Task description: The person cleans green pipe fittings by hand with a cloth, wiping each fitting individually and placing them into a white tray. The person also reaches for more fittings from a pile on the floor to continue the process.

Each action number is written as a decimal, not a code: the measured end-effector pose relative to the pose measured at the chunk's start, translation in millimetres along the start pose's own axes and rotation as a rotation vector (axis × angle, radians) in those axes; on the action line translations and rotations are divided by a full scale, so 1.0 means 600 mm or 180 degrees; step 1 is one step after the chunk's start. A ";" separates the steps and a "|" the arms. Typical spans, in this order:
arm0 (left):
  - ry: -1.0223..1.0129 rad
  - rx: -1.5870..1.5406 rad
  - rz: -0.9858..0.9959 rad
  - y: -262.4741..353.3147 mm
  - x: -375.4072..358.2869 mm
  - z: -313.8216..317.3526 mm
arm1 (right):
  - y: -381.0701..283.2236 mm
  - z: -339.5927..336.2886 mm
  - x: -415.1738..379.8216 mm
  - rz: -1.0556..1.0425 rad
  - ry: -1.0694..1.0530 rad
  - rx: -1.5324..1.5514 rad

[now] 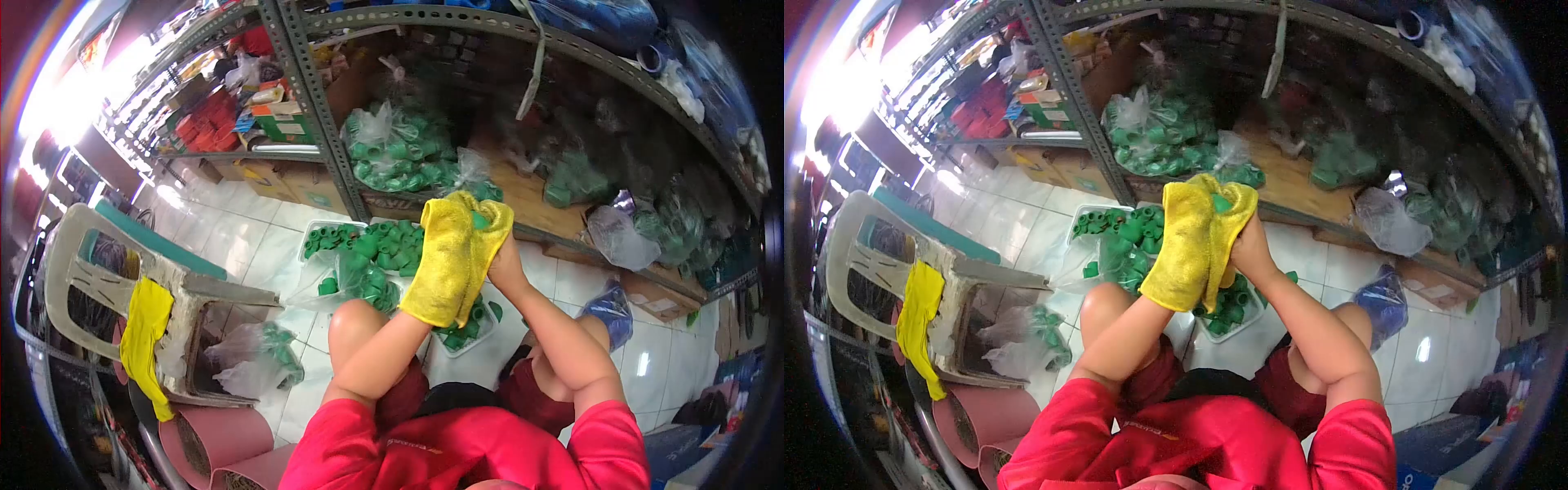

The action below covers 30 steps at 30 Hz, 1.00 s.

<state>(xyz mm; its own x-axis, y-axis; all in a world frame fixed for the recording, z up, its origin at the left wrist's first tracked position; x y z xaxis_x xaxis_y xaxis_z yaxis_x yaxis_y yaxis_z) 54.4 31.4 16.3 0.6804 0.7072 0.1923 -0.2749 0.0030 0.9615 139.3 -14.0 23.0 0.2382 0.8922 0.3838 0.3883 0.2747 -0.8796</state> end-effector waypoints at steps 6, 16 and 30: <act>-0.0765 -0.0371 -0.0252 -0.042 -0.039 0.036 | 0.041 -0.013 -0.012 0.1197 0.0308 0.2204; -0.0598 -0.3463 -0.0583 -0.055 0.007 -0.005 | -0.028 0.002 0.004 -0.0424 -0.0256 -0.0879; -0.0431 -0.1908 -0.0214 -0.119 0.007 0.022 | 0.076 -0.012 -0.010 0.1969 0.0062 0.2125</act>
<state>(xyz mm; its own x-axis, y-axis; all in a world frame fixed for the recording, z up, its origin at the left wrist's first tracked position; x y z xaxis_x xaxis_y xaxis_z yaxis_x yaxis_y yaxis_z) 85.9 24.6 -48.8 0.7789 0.5957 0.1960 -0.5355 0.4692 0.7022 162.3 -9.6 -17.5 0.2499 0.9449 -0.2116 -0.4087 -0.0951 -0.9077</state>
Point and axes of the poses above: each hand's wrist, its own x-axis towards the middle knuckle, its own z-axis out of the palm, y = z × x, the point moved 9 cm from there along x, towards the middle knuckle, and after that the axes turned 8 degrees about -y, right-handed, at the moved point
